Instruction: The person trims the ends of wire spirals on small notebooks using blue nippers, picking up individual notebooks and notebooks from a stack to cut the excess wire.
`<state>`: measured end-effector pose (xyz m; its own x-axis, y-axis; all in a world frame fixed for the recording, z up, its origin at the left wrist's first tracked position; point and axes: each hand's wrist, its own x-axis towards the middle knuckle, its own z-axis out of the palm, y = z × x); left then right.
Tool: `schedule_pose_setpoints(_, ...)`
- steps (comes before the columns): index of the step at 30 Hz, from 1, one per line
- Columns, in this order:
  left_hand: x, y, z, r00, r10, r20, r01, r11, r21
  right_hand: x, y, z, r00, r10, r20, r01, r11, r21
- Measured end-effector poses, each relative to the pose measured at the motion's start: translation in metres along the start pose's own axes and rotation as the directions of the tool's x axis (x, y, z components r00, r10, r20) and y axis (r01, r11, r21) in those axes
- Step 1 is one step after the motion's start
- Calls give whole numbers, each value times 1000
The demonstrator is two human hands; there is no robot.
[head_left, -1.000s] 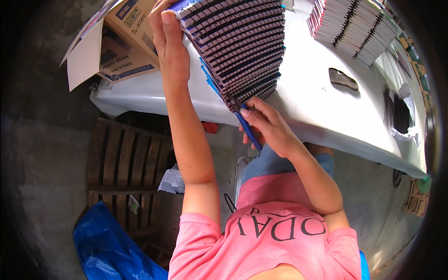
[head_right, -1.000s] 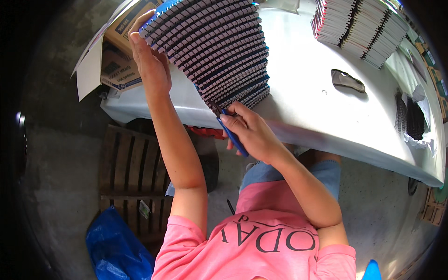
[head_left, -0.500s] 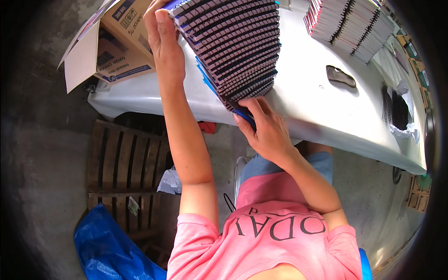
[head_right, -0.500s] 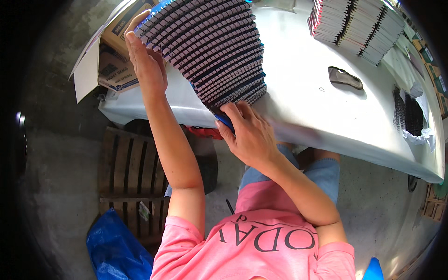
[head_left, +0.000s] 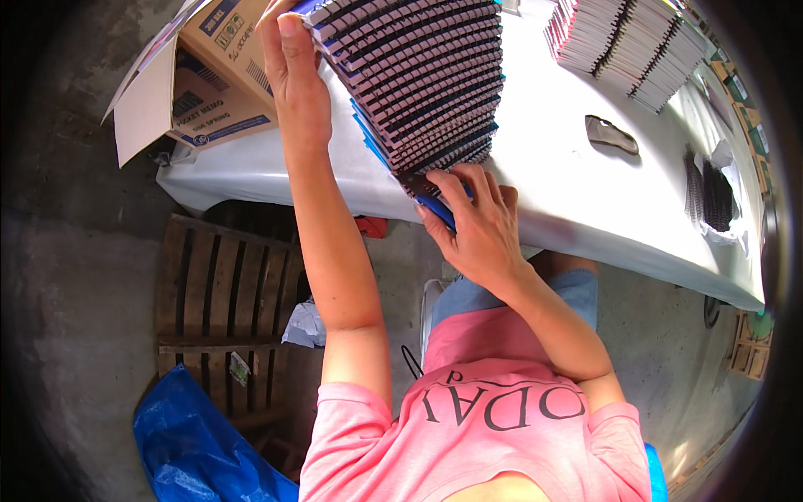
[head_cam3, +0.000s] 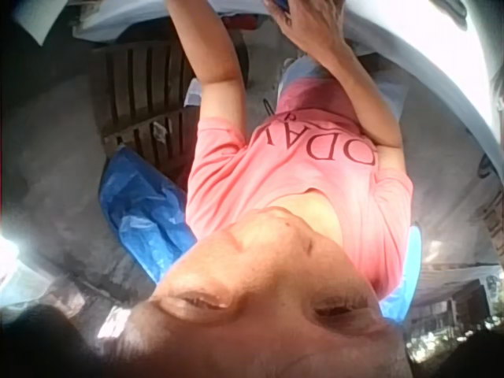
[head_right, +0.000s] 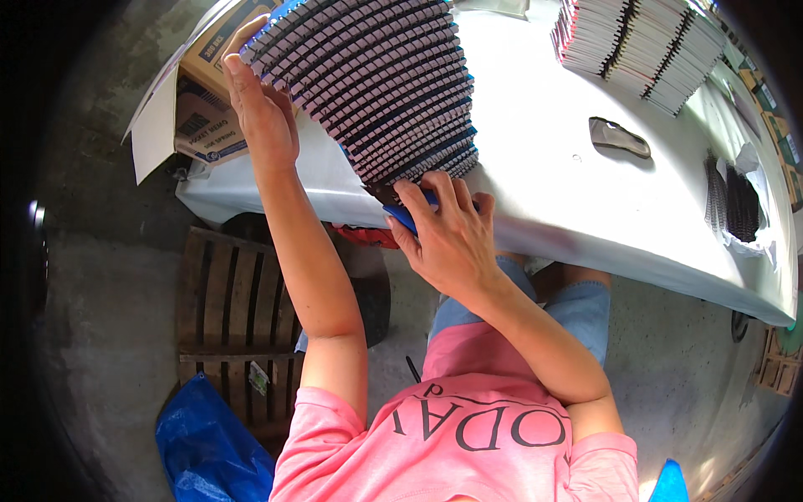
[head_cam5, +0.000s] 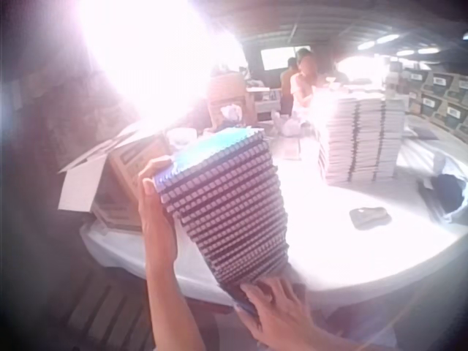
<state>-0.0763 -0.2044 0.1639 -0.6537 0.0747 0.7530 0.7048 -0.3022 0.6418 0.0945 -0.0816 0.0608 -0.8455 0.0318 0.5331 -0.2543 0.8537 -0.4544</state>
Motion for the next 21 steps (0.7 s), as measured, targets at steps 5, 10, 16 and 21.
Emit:
schedule_pose_setpoints(5,-9,10,15,995,-48,-90,51,998,32,1,6,0,934,181,307,-326,781,533)
schedule_pose_setpoints(10,-12,22,16,998,-56,-26,58,995,86,-7,7,4,943,220,250,-323,792,519)
schedule_pose_setpoints(16,-11,5,0,999,-41,-19,43,996,72,-8,9,3,995,-25,-97,22,999,-37)
schedule_pose_setpoints(21,-8,9,4,998,24,58,-20,998,-62,-6,5,0,997,-11,-79,5,997,-78)
